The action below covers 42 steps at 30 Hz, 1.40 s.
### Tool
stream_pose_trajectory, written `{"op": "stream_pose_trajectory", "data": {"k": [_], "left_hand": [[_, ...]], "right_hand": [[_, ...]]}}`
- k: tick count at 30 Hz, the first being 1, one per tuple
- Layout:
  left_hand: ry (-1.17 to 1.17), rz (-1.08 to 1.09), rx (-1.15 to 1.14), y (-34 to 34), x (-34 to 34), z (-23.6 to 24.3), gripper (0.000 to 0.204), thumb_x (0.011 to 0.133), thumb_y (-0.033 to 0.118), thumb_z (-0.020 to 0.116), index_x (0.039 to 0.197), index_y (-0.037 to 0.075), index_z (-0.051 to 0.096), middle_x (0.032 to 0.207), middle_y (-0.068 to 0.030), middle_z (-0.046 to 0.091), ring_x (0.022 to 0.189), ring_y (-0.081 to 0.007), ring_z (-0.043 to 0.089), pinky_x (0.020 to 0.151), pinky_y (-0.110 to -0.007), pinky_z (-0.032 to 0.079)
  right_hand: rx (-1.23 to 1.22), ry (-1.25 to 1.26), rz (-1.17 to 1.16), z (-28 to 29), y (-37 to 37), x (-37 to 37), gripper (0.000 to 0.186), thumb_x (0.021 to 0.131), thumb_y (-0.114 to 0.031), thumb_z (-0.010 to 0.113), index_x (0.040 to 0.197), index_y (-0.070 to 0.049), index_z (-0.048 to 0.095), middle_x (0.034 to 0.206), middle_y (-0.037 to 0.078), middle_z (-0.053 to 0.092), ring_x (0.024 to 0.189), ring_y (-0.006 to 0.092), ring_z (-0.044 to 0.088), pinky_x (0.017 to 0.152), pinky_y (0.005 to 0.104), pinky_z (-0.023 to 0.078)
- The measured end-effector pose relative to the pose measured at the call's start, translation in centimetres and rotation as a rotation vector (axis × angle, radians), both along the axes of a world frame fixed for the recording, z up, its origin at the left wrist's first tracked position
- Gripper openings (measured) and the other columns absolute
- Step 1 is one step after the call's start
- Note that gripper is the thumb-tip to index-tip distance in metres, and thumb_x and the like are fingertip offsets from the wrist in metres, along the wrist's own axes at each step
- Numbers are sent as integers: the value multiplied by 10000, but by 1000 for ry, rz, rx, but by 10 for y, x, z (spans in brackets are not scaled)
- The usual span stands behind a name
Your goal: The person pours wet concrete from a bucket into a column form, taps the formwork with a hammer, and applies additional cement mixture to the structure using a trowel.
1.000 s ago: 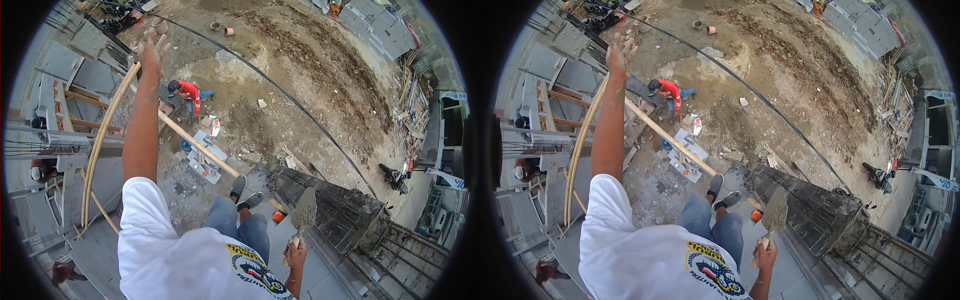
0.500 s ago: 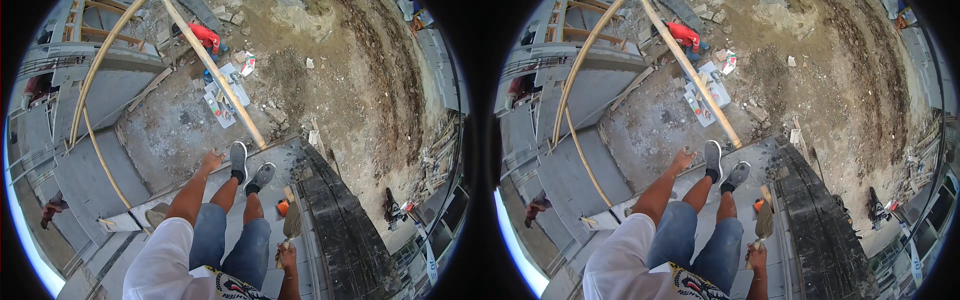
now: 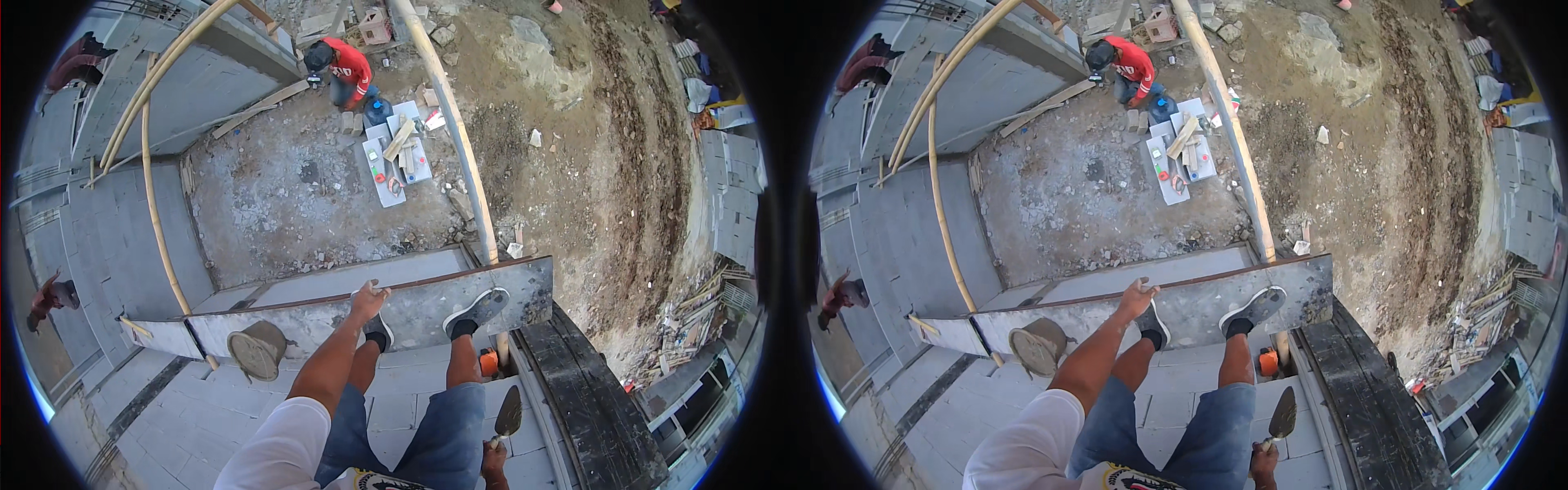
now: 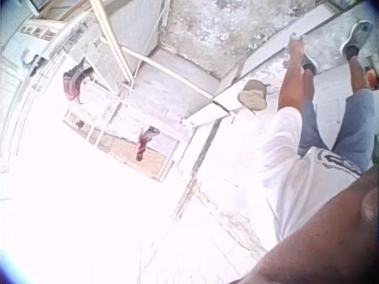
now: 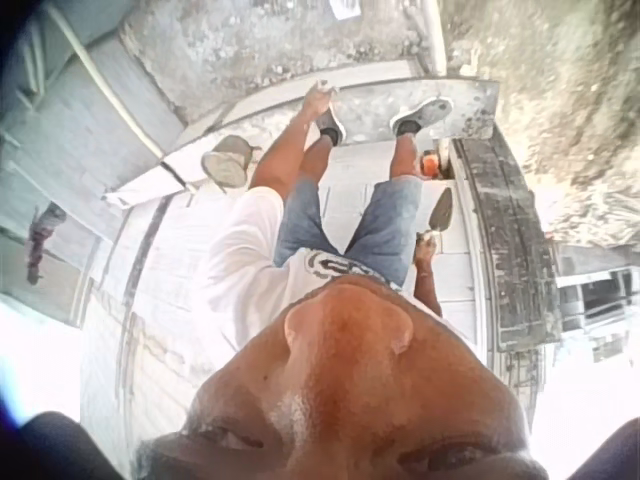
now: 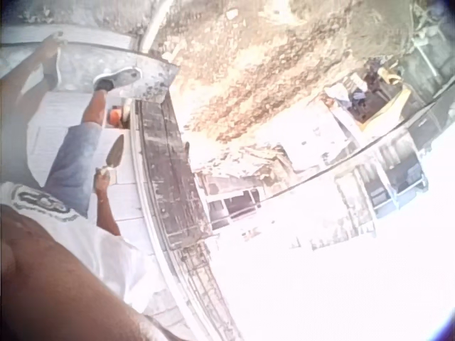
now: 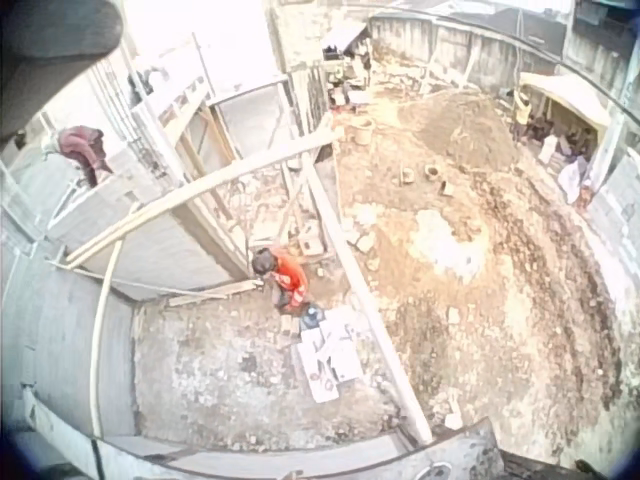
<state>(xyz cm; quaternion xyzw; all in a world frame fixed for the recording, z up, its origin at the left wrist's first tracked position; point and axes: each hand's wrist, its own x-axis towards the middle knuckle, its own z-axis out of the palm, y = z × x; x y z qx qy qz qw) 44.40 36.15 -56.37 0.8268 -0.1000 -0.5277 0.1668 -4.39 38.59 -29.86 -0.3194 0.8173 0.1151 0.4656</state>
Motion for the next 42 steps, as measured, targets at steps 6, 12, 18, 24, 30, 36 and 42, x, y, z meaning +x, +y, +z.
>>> {"op": "stream_pose_trajectory", "data": {"k": [6, 12, 18, 24, 30, 36, 42], "left_hand": [[-79, 93, 20, 85, 64, -3, 578, 804, 377, 641, 1207, -8, 489, 974, -176, 662, 935, -294, 634, 809, -362, 486], [-181, 197, 132, 179, 66, 15, 545, 790, 361, 639, 1166, -16, 520, 986, -197, 651, 956, -332, 618, 818, -390, 486], [-98, 346, 56, 171, 39, -3, 556, 785, 391, 643, 1131, -29, 529, 988, -215, 643, 959, -333, 618, 813, -384, 486], [64, 499, -150, 145, 40, -56, 560, 808, 417, 632, 1150, -11, 519, 962, -183, 660, 913, -310, 636, 766, -387, 496], [-55, 519, -103, 168, 78, -138, 558, 810, 388, 640, 1190, 8, 490, 976, -171, 662, 926, -297, 635, 782, -376, 493], [-42, 886, -176, 161, 103, -211, 588, 803, 389, 673, 1176, -28, 490, 975, -157, 660, 889, -211, 636, 760, -310, 489], [-137, 1250, -363, 167, 148, -272, 759, 727, 378, 759, 1265, -15, 396, 1147, -150, 564, 1016, -192, 554, 849, -297, 442]], "right_hand": [[-55, -84, 429, -44, 19, 5, 182, 809, -160, 591, 760, -30, 473, 626, 69, 531, 596, 231, 559, 552, 413, 436], [26, -165, 844, -61, -23, 31, 235, 819, -222, 569, 758, -15, 478, 659, 148, 563, 629, 321, 566, 581, 452, 429], [64, -75, 710, -110, -72, 18, 304, 786, -251, 627, 888, 25, 549, 858, 208, 580, 756, 344, 580, 671, 446, 453], [82, 123, 892, -108, -103, 31, 408, 771, -313, 647, 980, 27, 559, 960, 241, 555, 841, 361, 561, 750, 476, 429], [179, 240, 1115, -131, -97, 58, 384, 775, -314, 631, 979, 1, 550, 861, 209, 598, 777, 350, 577, 702, 465, 446], [217, 420, 1287, -115, -135, 60, 372, 795, -311, 594, 1019, -20, 537, 897, 220, 588, 808, 362, 567, 729, 474, 437], [268, 474, 1450, -136, -157, 82, 363, 815, -307, 558, 1059, -41, 523, 932, 231, 579, 839, 373, 557, 756, 484, 428]]}}
